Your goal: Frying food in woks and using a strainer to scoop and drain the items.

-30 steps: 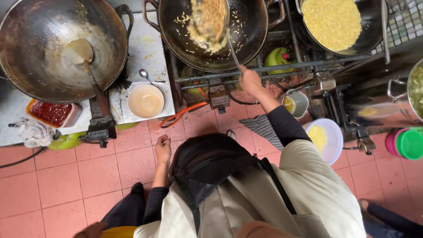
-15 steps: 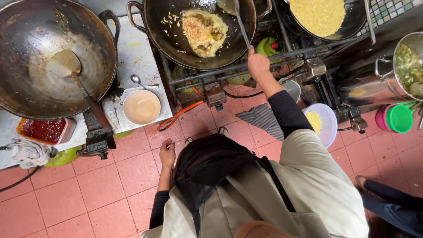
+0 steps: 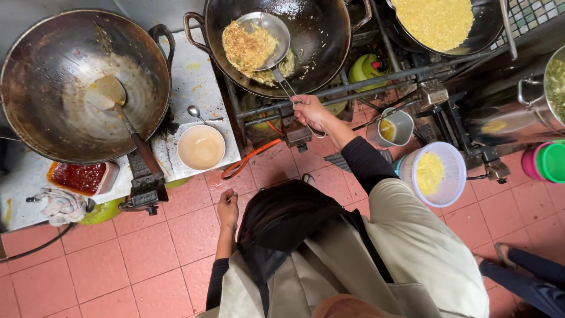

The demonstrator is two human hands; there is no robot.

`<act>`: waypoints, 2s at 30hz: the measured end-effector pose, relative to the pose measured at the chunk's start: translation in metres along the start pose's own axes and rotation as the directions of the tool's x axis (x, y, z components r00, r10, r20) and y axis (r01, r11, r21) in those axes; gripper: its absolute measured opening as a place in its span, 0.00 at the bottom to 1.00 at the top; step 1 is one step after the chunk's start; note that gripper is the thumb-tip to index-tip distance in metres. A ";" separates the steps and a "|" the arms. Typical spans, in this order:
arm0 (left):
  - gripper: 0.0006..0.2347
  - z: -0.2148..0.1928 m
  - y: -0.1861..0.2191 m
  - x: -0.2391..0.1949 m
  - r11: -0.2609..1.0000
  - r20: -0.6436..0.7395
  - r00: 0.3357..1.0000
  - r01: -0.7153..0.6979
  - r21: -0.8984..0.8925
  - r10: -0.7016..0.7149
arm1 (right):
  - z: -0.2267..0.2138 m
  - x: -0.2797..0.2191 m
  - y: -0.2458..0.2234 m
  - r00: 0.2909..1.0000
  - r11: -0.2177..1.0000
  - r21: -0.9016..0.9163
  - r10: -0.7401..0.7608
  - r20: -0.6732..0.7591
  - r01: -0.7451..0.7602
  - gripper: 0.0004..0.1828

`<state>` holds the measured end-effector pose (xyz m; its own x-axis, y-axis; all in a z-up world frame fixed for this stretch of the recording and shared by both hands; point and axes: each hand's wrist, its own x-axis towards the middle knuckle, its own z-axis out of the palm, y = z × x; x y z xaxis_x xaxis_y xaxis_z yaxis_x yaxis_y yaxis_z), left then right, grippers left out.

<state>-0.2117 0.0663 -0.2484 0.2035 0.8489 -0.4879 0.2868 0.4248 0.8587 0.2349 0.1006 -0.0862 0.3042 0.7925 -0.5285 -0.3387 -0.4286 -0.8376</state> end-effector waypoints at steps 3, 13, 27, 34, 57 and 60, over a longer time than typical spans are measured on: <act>0.15 -0.001 0.007 0.001 1.000 0.001 1.000 -0.003 -0.002 0.003 | -0.005 -0.014 -0.011 0.994 0.965 -0.251 -0.094 -0.058 0.077 0.29; 0.15 0.016 -0.006 0.004 1.000 0.000 1.000 -0.004 0.029 0.004 | -0.076 -0.031 -0.022 0.772 -0.269 -0.961 -0.624 0.123 -0.065 0.39; 0.14 0.120 -0.010 -0.015 0.996 0.039 0.999 -0.014 0.091 0.011 | -0.104 -0.020 -0.055 0.815 -0.402 -0.913 -0.504 0.286 0.071 0.34; 0.15 0.133 0.007 -0.023 0.999 -0.052 0.999 0.016 0.050 -0.013 | -0.125 -0.006 -0.049 0.896 0.327 -0.895 -0.418 0.150 0.302 0.26; 0.14 0.165 -0.007 -0.025 0.997 -0.109 0.994 -0.021 0.072 0.028 | -0.188 0.011 -0.114 0.891 0.001 -0.999 -0.454 0.034 0.039 0.29; 0.14 0.165 -0.028 -0.022 0.999 -0.101 0.995 -0.001 0.046 0.006 | -0.189 0.017 -0.087 0.958 0.080 -0.994 -0.282 0.049 0.074 0.31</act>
<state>-0.0695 -0.0166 -0.2879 0.1099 0.8788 -0.4644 0.3291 0.4087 0.8512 0.4378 0.0694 -0.0489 0.3432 0.9016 -0.2635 0.8808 -0.4063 -0.2432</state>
